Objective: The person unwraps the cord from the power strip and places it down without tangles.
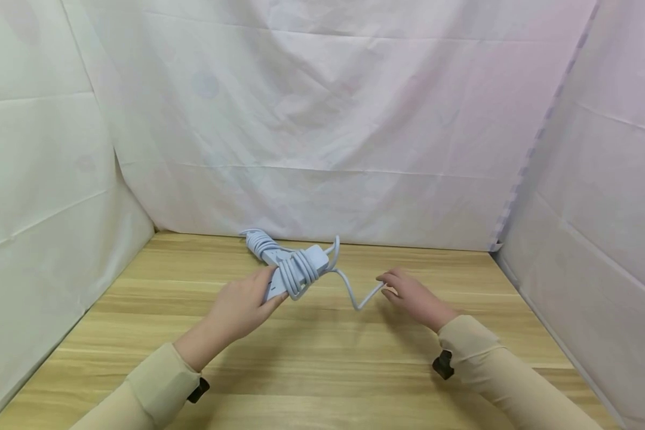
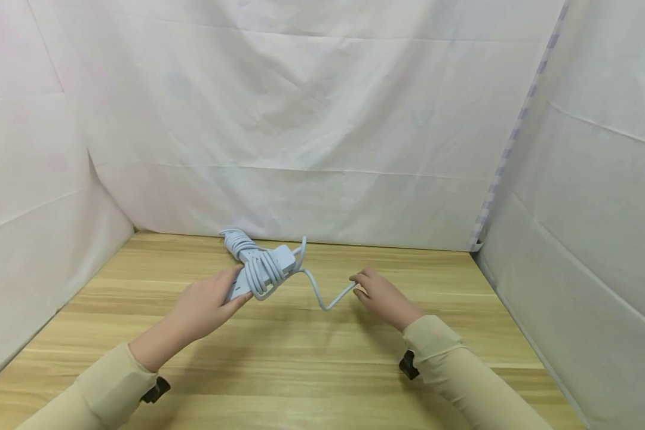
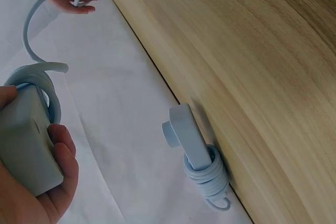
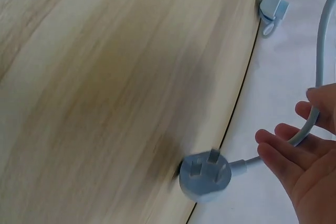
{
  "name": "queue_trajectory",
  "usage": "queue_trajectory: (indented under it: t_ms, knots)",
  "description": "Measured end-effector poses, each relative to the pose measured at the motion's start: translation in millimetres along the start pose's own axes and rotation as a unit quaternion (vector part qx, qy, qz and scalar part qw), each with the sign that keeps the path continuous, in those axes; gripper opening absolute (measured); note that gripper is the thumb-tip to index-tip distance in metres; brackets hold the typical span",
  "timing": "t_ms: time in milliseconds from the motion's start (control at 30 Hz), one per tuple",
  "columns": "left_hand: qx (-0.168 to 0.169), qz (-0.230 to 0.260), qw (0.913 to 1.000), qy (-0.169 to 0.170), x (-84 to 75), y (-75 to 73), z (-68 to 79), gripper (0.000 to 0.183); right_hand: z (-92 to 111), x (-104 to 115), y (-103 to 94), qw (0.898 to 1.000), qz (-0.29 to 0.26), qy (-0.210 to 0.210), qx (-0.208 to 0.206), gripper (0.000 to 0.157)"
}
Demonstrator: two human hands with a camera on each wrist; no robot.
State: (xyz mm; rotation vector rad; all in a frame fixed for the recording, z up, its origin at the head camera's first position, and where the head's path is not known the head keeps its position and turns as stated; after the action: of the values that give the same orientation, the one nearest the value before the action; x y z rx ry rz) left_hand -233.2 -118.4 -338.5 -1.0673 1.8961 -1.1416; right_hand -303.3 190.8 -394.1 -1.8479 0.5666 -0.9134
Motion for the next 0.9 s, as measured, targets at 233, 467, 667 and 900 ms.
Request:
queue_trajectory:
  t_ms: [233, 467, 667, 900]
  knots:
    - [-0.001, 0.005, 1.0, -0.002, -2.6, 0.0, -2.7, 0.059, 2.9, -1.5, 6.1, 0.998, -0.03, 0.042, 0.039, 0.039]
    - [0.002, 0.007, 1.0, -0.007, -3.6, 0.3, -4.8, 0.057, 6.1, 2.5, 5.4, 0.997, -0.019, 0.052, 0.047, 0.045]
    - [-0.002, 0.008, 0.9999, -0.009, -4.2, -1.3, -5.2, 0.055, 10.4, 15.8, -9.0, 0.999, 0.015, 0.034, 0.005, 0.043]
    - [-0.013, -0.002, 0.9999, -0.009, -5.7, -2.6, -5.9, 0.054, 12.0, 53.5, -22.4, 0.998, 0.021, -0.025, -0.044, 0.035]
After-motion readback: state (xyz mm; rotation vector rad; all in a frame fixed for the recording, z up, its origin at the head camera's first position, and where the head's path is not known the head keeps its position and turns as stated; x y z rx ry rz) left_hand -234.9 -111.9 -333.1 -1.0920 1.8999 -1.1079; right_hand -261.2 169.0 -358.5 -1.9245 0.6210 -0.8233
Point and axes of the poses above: each hand's wrist, its own z-axis away from the middle knuckle, its own y-axis out of the palm, x = y × z, the point moved 6 cm from there along -z, towards the middle knuckle, and after that the axes turned 3 degrees about -z, right-handed, at the moved point
